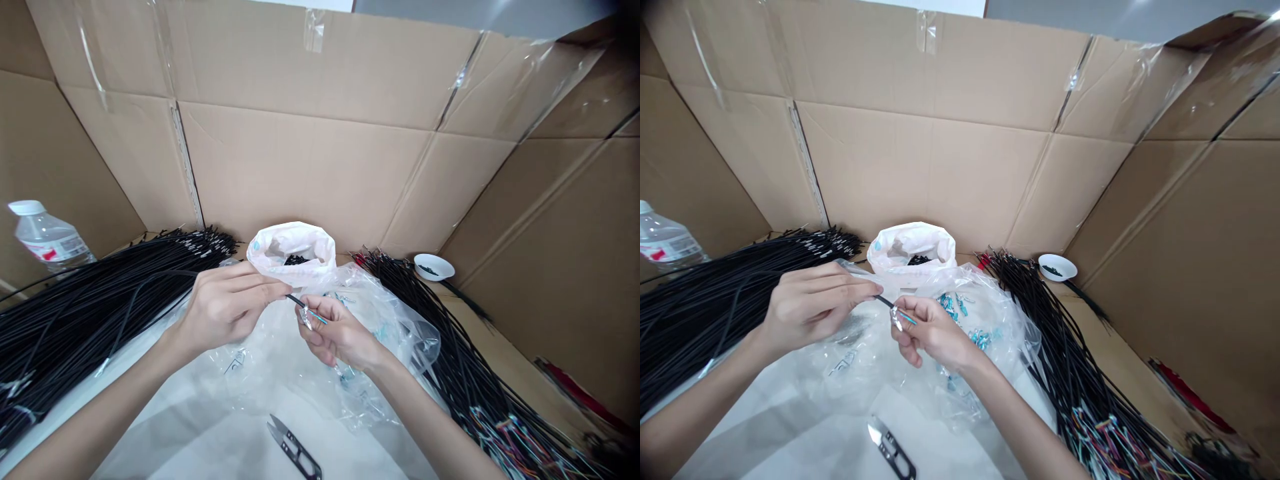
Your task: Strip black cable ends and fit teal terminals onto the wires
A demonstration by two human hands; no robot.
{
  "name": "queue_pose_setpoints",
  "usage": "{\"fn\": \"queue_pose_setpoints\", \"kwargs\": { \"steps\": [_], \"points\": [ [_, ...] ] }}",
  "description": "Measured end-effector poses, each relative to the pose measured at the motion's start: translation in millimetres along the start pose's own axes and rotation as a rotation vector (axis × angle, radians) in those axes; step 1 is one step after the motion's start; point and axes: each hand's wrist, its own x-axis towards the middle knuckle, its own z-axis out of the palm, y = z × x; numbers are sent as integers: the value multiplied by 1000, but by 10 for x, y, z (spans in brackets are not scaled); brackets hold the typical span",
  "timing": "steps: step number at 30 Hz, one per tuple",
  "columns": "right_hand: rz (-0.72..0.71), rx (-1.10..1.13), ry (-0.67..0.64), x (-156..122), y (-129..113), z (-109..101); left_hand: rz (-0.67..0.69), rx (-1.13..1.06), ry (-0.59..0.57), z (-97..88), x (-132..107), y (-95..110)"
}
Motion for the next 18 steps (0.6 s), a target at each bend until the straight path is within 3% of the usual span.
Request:
{"fn": "queue_pose_setpoints", "kwargs": {
  "steps": [3, 5, 9, 11, 14, 18],
  "points": [
    [-185, -309, 202, 7, 73, 71, -68, -25, 38, 29, 6, 5],
    [-204, -441, 267, 29, 153, 87, -151, -36, 88, 13, 15, -10],
    [-75, -675, 268, 20, 97, -17, -219, 10, 89, -110, 49, -64],
    [32, -913, 248, -58, -94, -142, -213, 21, 62, -171, 69, -80],
    [175, -1281, 338, -247, -420, -372, -221, 21, 65, -213, 96, -80],
    [340, -1357, 440, -440, -537, -653, -203, 32, 94, -205, 103, -67]
  ]
}}
